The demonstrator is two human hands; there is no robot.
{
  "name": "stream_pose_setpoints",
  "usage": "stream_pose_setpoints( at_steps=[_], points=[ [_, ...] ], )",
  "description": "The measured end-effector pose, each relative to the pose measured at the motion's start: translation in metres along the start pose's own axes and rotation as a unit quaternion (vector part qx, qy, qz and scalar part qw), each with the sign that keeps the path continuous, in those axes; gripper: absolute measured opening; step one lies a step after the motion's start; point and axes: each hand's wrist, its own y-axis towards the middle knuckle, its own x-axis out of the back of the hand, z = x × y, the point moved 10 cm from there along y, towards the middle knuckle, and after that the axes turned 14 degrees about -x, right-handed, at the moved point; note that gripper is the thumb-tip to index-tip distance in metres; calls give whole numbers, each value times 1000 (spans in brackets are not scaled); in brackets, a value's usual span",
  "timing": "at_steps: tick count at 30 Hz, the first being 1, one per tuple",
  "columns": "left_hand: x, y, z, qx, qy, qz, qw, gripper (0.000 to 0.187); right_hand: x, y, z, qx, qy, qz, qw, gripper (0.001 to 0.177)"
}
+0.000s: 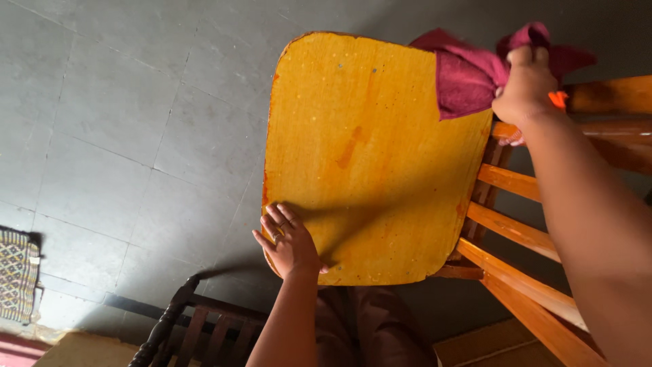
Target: The person wipes a wooden chair with a maroon cloth, cleaning the backrest, seat, and legs. The person moves the chair slightly to access different parts and continues wiping until the end of the clip.
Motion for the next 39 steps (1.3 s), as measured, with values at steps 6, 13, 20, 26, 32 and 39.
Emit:
stream_pose_setpoints(
  at_steps=[6, 13, 20, 26, 32, 39],
  points=[
    [9, 2, -2, 6, 14, -29, 999, 162, -52, 33, -80, -54, -267, 272, 923, 49],
    [6, 5, -1, 17, 26, -15, 999, 166, -82, 36, -70, 47, -249, 185, 950, 46],
    [-4, 3, 0, 12, 38, -13, 999, 169, 37, -70, 36, -17, 159, 134, 978, 51],
    [-2, 12, 7, -14, -29, 38, 999, 157, 41, -286, 66, -174, 652, 350, 649, 55],
    [76, -40, -106, -293, -772, 21, 563, 98, 138, -332, 49, -38, 690, 273, 669, 55],
    [187, -130, -162, -370, -677, -125, 624, 41, 155, -339, 18, -3, 476, 113, 872, 55]
  ],
)
